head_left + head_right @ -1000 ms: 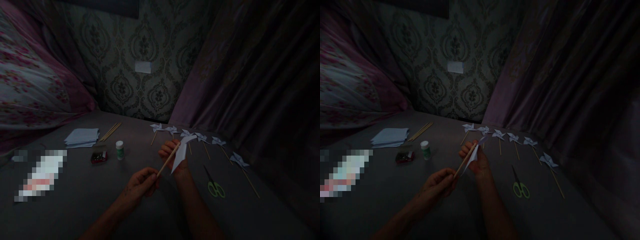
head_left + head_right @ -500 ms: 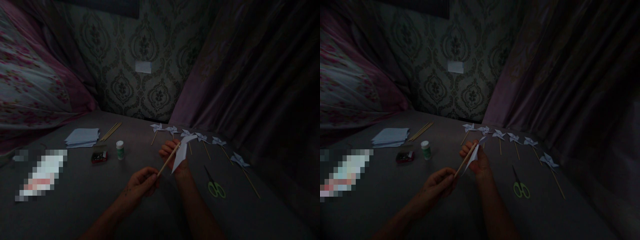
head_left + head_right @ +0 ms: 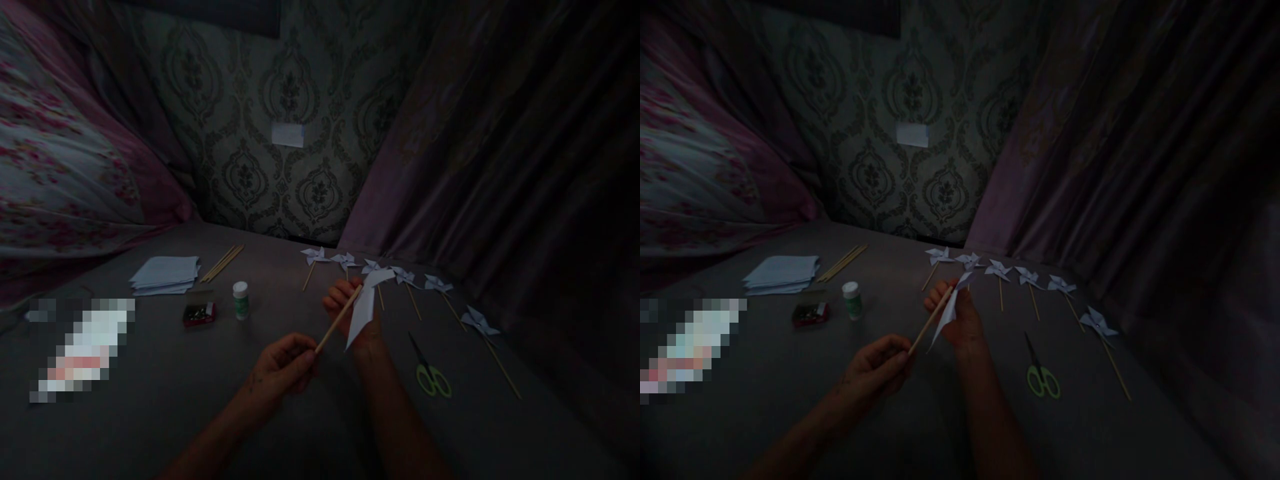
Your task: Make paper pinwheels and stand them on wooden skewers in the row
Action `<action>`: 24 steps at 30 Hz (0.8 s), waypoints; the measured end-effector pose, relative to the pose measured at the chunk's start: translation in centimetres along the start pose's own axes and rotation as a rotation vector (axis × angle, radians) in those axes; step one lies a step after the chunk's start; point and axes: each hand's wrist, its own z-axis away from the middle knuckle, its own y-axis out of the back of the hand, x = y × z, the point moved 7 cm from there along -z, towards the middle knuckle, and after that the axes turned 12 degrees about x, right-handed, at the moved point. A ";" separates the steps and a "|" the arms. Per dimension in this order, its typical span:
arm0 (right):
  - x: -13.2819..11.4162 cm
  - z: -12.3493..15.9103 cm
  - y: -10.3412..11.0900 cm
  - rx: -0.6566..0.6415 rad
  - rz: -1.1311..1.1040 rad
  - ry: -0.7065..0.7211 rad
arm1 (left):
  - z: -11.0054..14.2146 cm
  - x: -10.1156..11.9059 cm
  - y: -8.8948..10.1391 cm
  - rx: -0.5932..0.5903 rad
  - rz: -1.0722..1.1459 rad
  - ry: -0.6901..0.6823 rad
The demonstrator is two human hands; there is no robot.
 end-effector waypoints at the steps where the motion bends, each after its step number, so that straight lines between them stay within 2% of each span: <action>1: -0.1 0.0 0.1 0.001 0.013 0.009 | 0.0 0.0 0.0 0.006 -0.003 0.000; 14: -1.5 0.2 0.1 -0.030 0.207 0.132 | 0.0 0.6 0.1 0.032 -0.026 -0.019; 24: -1.8 -0.1 1.7 0.145 0.330 0.161 | -0.3 0.5 0.6 0.076 -0.002 -0.014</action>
